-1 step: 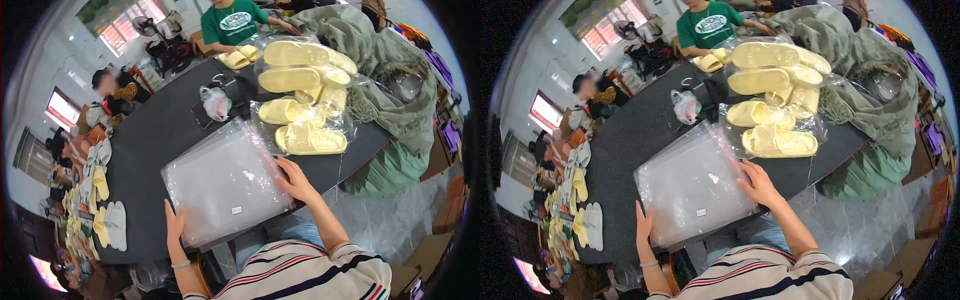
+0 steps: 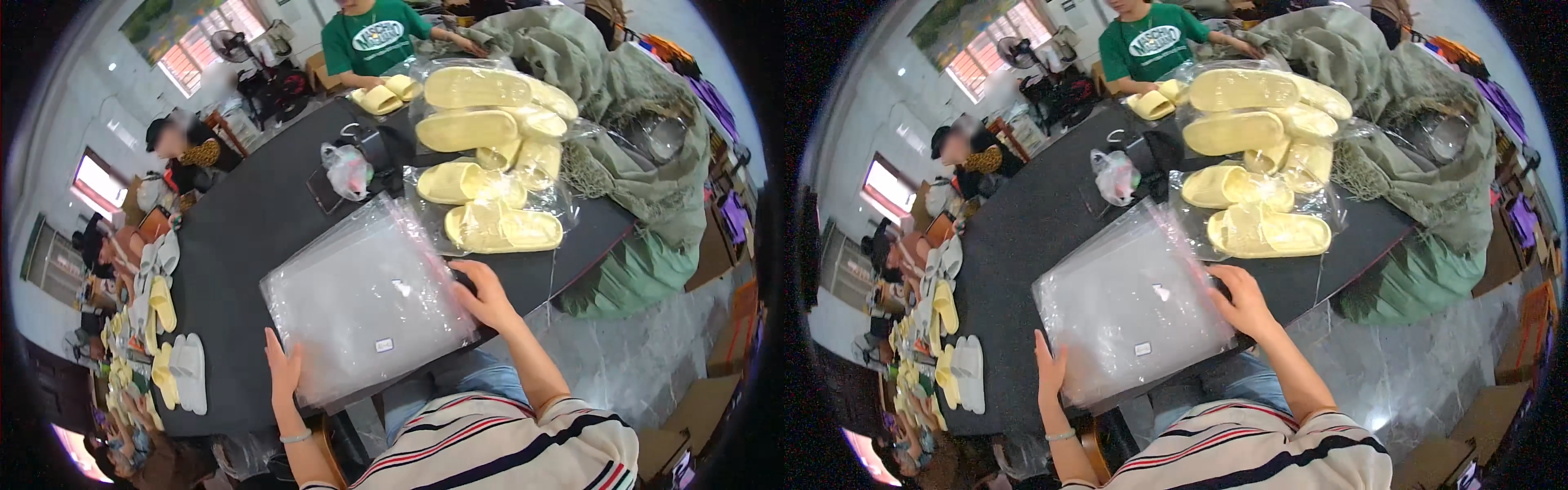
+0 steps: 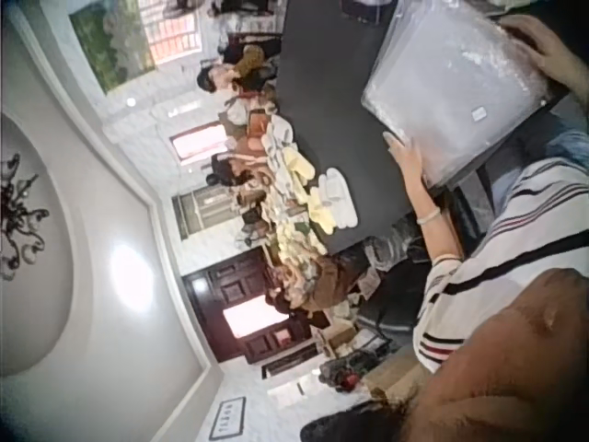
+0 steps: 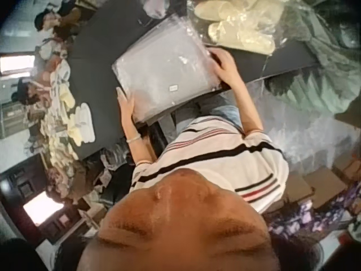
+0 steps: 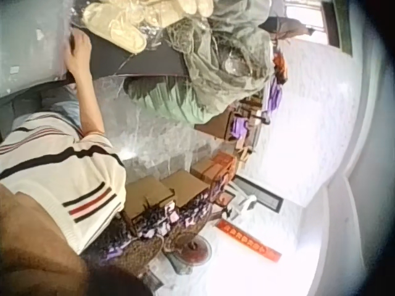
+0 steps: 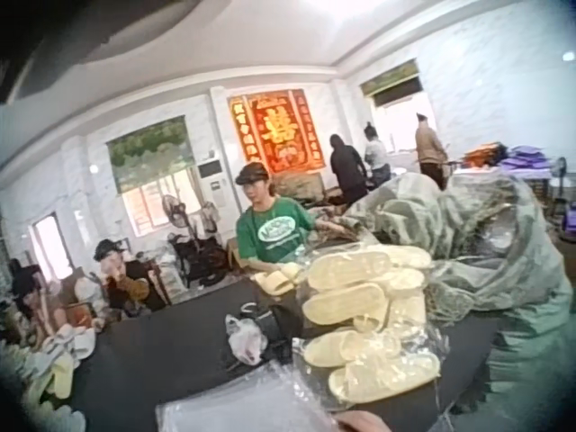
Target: The person places pairs of yellow and white plastic slippers into clear plastic bags on a table. They repeatedly pick up slippers, insert them into bags, and set the packaged pairs aside while other workers perform similar tasks nearby.
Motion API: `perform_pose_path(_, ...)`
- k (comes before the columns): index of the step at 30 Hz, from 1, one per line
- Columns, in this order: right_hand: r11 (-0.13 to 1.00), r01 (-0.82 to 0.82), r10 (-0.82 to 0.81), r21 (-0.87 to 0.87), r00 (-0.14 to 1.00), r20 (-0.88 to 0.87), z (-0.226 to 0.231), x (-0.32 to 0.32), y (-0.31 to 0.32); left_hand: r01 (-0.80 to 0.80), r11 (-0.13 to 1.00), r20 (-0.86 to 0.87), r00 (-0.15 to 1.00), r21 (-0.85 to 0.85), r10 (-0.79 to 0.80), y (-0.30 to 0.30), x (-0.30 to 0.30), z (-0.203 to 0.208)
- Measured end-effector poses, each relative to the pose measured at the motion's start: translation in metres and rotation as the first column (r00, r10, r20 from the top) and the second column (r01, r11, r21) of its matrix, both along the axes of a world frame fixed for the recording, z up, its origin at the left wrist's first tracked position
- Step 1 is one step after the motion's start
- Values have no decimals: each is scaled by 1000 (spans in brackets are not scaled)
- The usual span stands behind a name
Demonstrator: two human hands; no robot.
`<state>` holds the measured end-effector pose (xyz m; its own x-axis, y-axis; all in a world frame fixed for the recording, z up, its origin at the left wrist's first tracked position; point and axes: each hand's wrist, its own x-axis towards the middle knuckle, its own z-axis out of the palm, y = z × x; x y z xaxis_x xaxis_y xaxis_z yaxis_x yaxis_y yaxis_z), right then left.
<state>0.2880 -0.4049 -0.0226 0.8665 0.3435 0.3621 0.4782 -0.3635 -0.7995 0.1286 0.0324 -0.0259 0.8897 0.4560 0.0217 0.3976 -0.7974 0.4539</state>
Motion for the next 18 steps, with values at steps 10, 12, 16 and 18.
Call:
perform_pose_path(10,830,449,-355,-331,883,307,21,49,-54,362,874,-78,931,324,-357,-71,7,-1)
perform_pose_path(12,877,399,-374,-269,916,143,17,59,-56,347,878,-39,934,330,-355,-67,5,-17)
perform_pose_path(16,952,305,-304,-3,952,38,14,72,-66,333,875,-24,937,351,-347,-71,7,-16)
perform_pose_path(18,936,304,-305,175,952,-26,23,73,-59,330,878,-29,939,348,-342,-77,5,-8)
